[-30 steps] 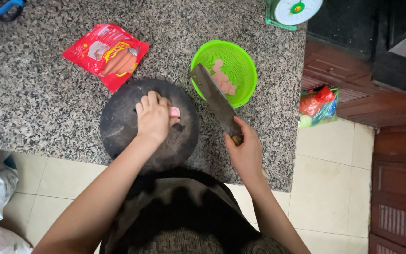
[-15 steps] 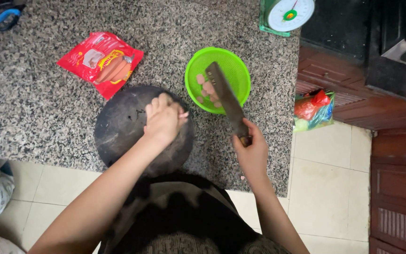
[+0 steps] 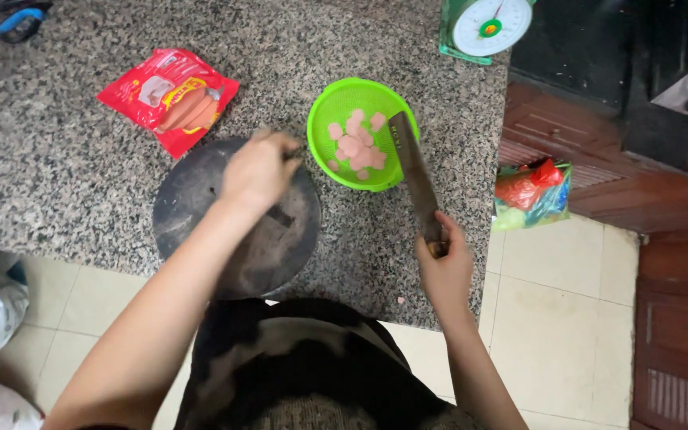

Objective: Slice sausages into decorative shapes on a wooden cutting board using a knife and scissors.

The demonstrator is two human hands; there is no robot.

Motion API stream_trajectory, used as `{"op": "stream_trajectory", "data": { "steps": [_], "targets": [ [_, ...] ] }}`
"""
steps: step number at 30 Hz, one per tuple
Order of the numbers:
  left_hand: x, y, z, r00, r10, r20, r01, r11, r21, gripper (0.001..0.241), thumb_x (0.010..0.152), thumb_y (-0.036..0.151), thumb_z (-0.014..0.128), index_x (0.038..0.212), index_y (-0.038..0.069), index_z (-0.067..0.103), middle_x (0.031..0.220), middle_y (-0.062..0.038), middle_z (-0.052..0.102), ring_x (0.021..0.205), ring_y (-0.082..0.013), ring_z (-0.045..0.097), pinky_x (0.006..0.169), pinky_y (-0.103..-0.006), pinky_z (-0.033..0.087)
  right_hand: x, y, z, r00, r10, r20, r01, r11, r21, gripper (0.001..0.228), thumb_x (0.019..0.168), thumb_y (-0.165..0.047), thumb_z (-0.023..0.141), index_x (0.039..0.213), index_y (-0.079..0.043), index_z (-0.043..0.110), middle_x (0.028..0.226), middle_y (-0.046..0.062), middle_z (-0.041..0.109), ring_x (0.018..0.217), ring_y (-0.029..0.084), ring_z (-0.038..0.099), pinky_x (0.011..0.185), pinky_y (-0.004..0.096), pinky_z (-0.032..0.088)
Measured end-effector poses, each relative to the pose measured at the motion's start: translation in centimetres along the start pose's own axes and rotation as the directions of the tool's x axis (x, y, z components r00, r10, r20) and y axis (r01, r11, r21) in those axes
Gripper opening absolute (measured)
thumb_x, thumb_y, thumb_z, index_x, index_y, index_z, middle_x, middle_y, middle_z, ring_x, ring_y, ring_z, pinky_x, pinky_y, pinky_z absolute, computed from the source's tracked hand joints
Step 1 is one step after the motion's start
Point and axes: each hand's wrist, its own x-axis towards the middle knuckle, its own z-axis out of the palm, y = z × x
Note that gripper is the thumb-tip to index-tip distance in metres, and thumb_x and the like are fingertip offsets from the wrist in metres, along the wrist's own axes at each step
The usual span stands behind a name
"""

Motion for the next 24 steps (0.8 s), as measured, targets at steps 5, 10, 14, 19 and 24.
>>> {"op": "stream_trajectory", "data": {
  "steps": [5, 10, 14, 19, 24],
  "targets": [
    [-6.3, -7.5, -1.2, 0.987, -0.116, 0.109, 0.112, 0.993, 0.035, 0.046, 0.075, 0.019, 0.084, 0.117, 0.007, 0.071, 0.118, -0.018, 0.067, 0.109, -0.0368, 0.067, 0.093, -0.0445, 0.053, -1.0, 0.5, 1.3, 0.995, -0.050, 0.089, 0.054, 0.998, -0.045, 0.052, 0.086, -0.013, 0.074, 0.136, -0.006, 0.059, 0.088, 0.002, 0.067, 0.069, 0.008, 0.058, 0.063, 0.026, 0.049],
    [-8.2, -9.9, 1.4, 0.986, 0.160, -0.039, -0.162, 0.985, -0.060, 0.048, 0.068, 0.013, 0.083, 0.113, 0.000, 0.072, 0.113, -0.021, 0.068, 0.106, -0.0396, 0.066, 0.095, -0.0444, 0.052, -2.5, -1.4, 5.0, 0.976, -0.029, 0.215, 0.036, 0.999, -0.030, 0.051, 0.087, -0.014, 0.070, 0.136, -0.005, 0.057, 0.088, 0.003, 0.069, 0.067, 0.011, 0.059, 0.063, 0.028, 0.049],
    [-6.6, -8.2, 2.8, 0.999, 0.032, -0.028, -0.037, 0.983, -0.181, 0.021, 0.084, 0.013, 0.080, 0.102, 0.004, 0.074, 0.105, -0.017, 0.070, 0.099, -0.0356, 0.069, 0.090, -0.0418, 0.055, -4.0, -3.3, 8.8, 0.946, -0.073, 0.317, 0.029, 0.990, 0.141, 0.040, 0.098, -0.015, 0.063, 0.136, -0.005, 0.056, 0.087, 0.008, 0.067, 0.070, 0.014, 0.059, 0.063, 0.031, 0.050],
    [-5.0, -8.3, 4.1, 0.982, 0.088, -0.170, -0.118, 0.978, -0.174, 0.024, 0.078, 0.010, 0.083, 0.099, 0.002, 0.074, 0.104, -0.018, 0.070, 0.098, -0.0375, 0.068, 0.087, -0.0432, 0.055, -5.1, -8.3, 10.9, 0.929, 0.008, 0.371, 0.023, 0.997, -0.079, 0.033, 0.104, -0.022, 0.057, 0.135, -0.013, 0.057, 0.075, 0.019, 0.068, 0.063, 0.031, 0.069, 0.060, 0.040, 0.050],
    [-5.7, -6.2, 2.2, 0.983, 0.040, -0.178, -0.067, 0.987, -0.148, 0.029, 0.075, 0.010, 0.081, 0.102, 0.001, 0.073, 0.104, -0.018, 0.069, 0.094, -0.0390, 0.068, 0.080, -0.0446, 0.055, -5.5, -8.1, 12.4, 0.911, -0.182, 0.370, 0.286, 0.925, -0.250, 0.040, 0.102, -0.023, 0.055, 0.141, -0.019, 0.057, 0.088, 0.025, 0.071, 0.079, 0.045, 0.069, 0.068, 0.054, 0.053]
  ]
}}
